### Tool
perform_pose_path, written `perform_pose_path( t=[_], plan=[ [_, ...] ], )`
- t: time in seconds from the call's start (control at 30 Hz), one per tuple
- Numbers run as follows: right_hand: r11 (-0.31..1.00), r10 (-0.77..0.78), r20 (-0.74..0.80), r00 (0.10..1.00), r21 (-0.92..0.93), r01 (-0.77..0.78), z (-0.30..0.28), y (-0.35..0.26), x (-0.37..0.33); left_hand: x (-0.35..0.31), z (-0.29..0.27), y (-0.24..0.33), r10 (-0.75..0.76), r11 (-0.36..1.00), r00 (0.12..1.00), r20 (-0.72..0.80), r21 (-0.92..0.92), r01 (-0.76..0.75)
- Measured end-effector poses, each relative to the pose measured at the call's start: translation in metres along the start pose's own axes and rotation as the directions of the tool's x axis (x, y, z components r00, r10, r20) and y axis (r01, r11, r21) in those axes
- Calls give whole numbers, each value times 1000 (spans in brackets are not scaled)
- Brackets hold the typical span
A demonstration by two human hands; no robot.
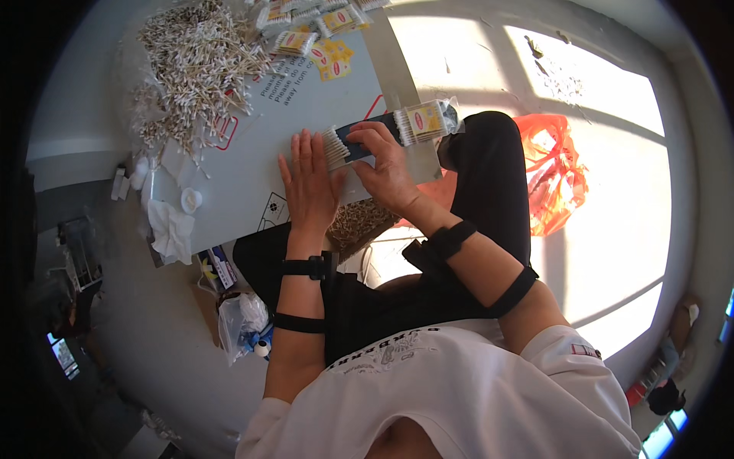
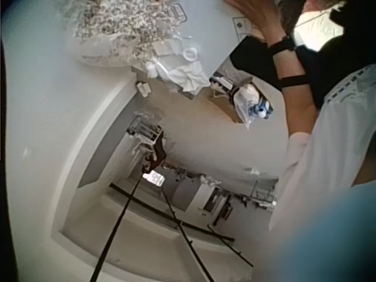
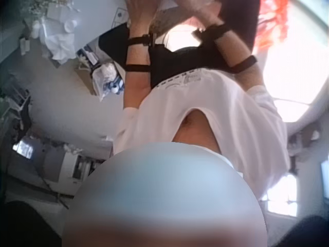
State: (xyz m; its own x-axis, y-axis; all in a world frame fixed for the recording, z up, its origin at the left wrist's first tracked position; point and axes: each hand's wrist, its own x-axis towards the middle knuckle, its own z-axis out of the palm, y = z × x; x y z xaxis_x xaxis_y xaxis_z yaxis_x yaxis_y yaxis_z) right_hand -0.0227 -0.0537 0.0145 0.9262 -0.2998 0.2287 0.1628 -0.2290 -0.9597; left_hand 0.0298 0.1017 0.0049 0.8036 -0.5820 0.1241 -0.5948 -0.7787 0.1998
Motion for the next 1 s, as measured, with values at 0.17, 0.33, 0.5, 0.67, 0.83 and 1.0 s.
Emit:
perform_pose_path(
  t=[0.17,0.33,0.5,0.67,0.83,1.0],
  plan=[
    [937,-59,162,985,-332,111,-7,-3,-12,12,6,-5,26,998,996,-87,-48,-30],
    [853,-145,236,961,-462,242,-1,2,-10,13,9,-15,20,981,987,-161,-189,-51],
    [713,-292,278,915,-574,402,7,18,-5,13,6,-16,57,996,994,-95,-64,-63],
    [857,-175,120,977,-470,211,2,8,1,0,1,-13,69,973,996,-55,-218,-79],
    [999,-48,-187,981,7,50,26,17,7,12,11,9,-302,634,912,-278,-773,-26],
    [983,31,-178,984,182,2,41,25,7,18,14,14,-291,597,934,-207,-802,8]
  ],
)
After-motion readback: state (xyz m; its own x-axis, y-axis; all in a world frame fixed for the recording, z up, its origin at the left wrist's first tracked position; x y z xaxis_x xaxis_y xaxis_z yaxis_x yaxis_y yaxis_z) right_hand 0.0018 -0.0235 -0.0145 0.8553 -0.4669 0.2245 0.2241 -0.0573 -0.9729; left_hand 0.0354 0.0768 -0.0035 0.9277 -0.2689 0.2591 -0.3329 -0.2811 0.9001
